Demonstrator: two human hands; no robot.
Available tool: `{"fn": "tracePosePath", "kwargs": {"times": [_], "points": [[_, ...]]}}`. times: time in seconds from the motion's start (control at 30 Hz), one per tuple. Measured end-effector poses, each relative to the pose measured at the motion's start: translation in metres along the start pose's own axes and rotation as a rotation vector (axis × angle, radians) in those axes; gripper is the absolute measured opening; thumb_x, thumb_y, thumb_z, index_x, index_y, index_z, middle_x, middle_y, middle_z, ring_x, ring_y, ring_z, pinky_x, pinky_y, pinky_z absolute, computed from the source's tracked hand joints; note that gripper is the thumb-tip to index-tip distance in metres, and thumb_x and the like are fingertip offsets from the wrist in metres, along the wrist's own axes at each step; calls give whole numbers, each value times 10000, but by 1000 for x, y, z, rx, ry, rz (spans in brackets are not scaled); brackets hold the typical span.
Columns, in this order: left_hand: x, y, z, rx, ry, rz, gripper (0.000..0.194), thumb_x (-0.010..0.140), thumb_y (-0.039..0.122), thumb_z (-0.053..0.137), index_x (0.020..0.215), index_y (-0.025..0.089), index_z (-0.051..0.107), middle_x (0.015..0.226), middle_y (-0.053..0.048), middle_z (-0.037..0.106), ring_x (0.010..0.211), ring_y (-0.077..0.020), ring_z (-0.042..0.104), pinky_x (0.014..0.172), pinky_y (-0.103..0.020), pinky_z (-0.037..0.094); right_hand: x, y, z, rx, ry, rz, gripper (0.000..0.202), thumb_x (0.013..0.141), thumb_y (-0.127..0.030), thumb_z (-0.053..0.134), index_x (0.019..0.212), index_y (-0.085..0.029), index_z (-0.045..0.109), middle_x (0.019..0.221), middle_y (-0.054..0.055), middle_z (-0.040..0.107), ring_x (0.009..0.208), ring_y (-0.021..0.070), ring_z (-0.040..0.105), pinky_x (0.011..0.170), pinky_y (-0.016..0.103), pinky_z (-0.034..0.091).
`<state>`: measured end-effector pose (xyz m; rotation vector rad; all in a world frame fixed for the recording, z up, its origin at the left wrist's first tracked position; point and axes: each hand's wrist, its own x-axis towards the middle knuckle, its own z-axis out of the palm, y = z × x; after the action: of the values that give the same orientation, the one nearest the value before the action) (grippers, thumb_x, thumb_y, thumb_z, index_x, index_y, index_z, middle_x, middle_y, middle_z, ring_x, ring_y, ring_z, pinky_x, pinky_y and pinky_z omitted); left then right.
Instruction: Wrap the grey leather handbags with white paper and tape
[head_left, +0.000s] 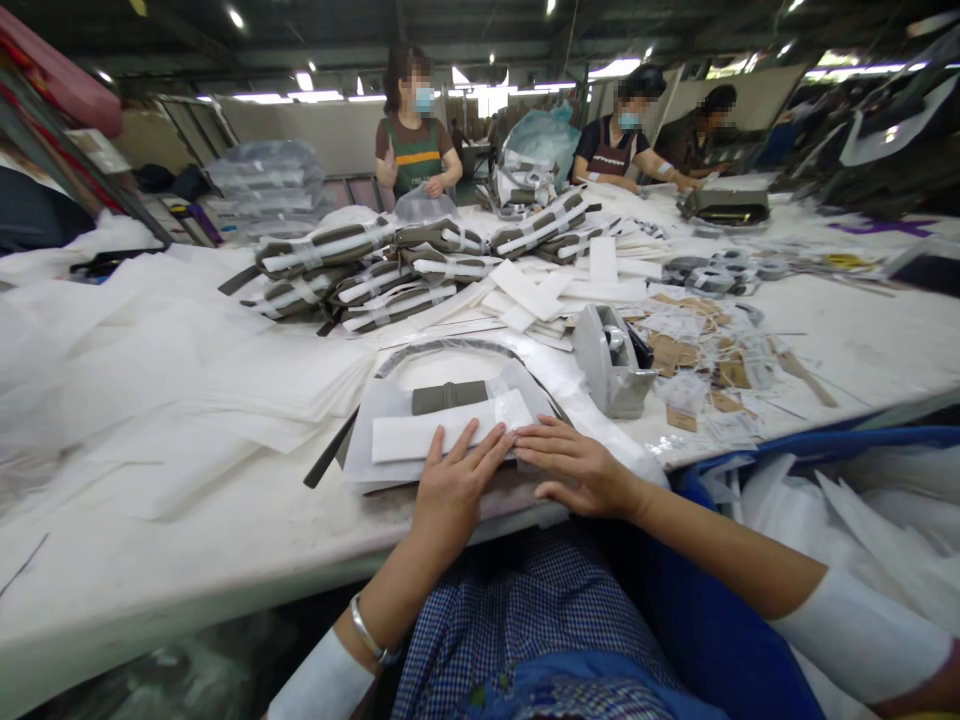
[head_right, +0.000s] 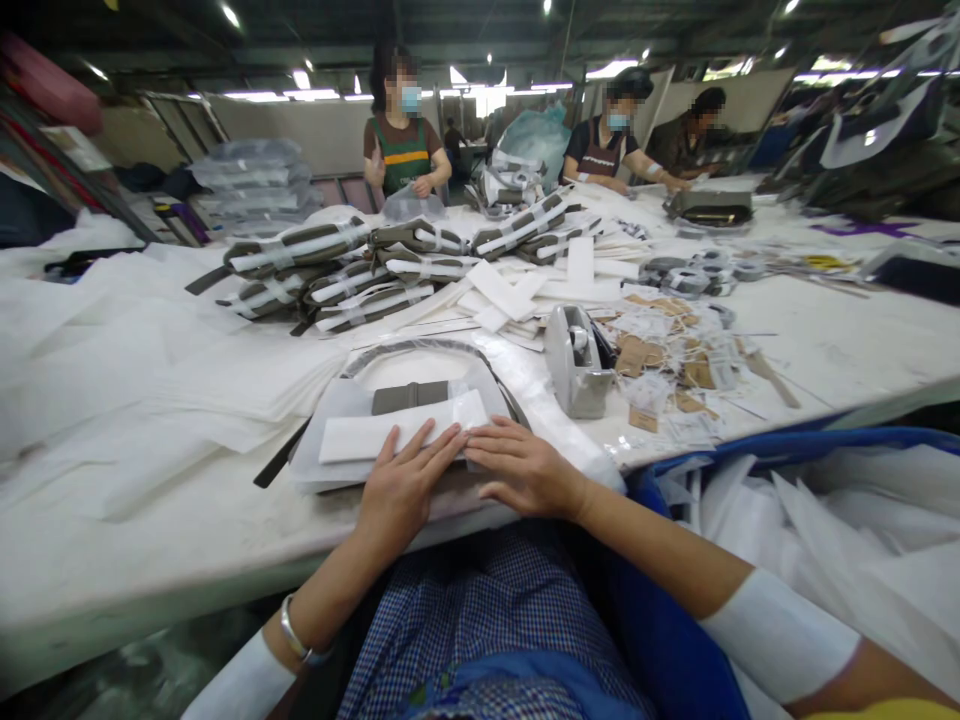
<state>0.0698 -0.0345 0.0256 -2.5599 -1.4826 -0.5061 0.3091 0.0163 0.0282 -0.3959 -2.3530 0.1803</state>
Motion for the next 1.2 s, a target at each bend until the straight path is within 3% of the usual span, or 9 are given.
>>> {"fn": "tracePosePath", "kwargs": {"times": [0.2, 0.3, 0.4, 0.6, 0.73, 0.83, 0.9, 1.03, 1.2], "points": [[4, 3, -9, -117, -5, -51, 757, 816, 33, 499, 1491, 335, 334, 1504, 27, 456, 1439, -240, 354, 1191, -604, 216, 1, 6, 9, 35, 109, 101, 259, 955, -156, 558, 1168, -222, 688, 1121, 77, 746, 1117, 186, 673, 1063, 437, 488], [8, 12, -12, -191, 29, -106, 628, 865, 256, 603, 1457, 318, 401, 1457, 3, 520, 1405, -284, 407, 1187, -626, 193, -4, 10, 19, 13, 125, 88, 266, 953, -124, 549, 1173, -207, 673, 1139, 88, 738, 1129, 186, 665, 1050, 440, 491], [13, 21, -5, -192, 143, -201, 470, 929, 481, 570, 1362, 303, 528, 1357, -19, 617, 1341, -302, 490, 1179, -638, 184, -6, 9, 27, -22, 175, 97, 244, 949, -108, 540, 1125, -205, 679, 1103, 81, 746, 1095, 184, 676, 1033, 445, 498], [15, 25, 21, -76, 330, -177, 311, 977, 407, 520, 1260, 327, 622, 1289, 15, 656, 1268, -274, 566, 1182, -600, 199, 0, 6, 31, -75, 213, 131, 185, 952, -134, 545, 1037, -211, 691, 1049, 73, 754, 1056, 183, 688, 1026, 437, 515], [14, 22, 23, -56, 347, -147, 298, 975, 388, 530, 1248, 321, 632, 1295, 17, 649, 1252, -273, 580, 1174, -579, 224, -7, -3, 9, -106, 50, 96, 306, 957, -133, 531, 1243, -192, 625, 1257, 108, 683, 1247, 202, 590, 1117, 477, 441], [14, 21, 22, -70, 337, -152, 290, 975, 349, 541, 1251, 324, 629, 1304, 7, 643, 1260, -265, 575, 1175, -576, 228, -29, -18, -10, -153, -88, 47, 489, 933, -210, 597, 1411, -183, 500, 1394, 126, 590, 1387, 246, 449, 1162, 513, 380], [14, 21, 22, -80, 323, -154, 296, 976, 317, 543, 1262, 323, 620, 1314, 4, 636, 1275, -261, 563, 1176, -578, 226, -47, -26, -14, -181, -159, 9, 565, 915, -260, 635, 1445, -167, 463, 1403, 131, 580, 1401, 259, 428, 1163, 504, 385], [13, 21, 23, -85, 319, -153, 302, 973, 298, 549, 1267, 318, 611, 1325, 10, 630, 1291, -261, 547, 1175, -575, 221, -67, -26, -1, -247, -187, -2, 517, 935, -163, 585, 1439, -161, 471, 1376, 121, 604, 1370, 237, 470, 1124, 454, 449], [12, 22, 23, -58, 320, -142, 313, 962, 253, 559, 1265, 310, 612, 1321, 4, 633, 1291, -262, 547, 1163, -583, 243, -55, -16, 15, -249, -136, -62, 389, 946, -82, 505, 1319, -148, 592, 1264, 113, 683, 1220, 228, 617, 1029, 434, 542]]}}
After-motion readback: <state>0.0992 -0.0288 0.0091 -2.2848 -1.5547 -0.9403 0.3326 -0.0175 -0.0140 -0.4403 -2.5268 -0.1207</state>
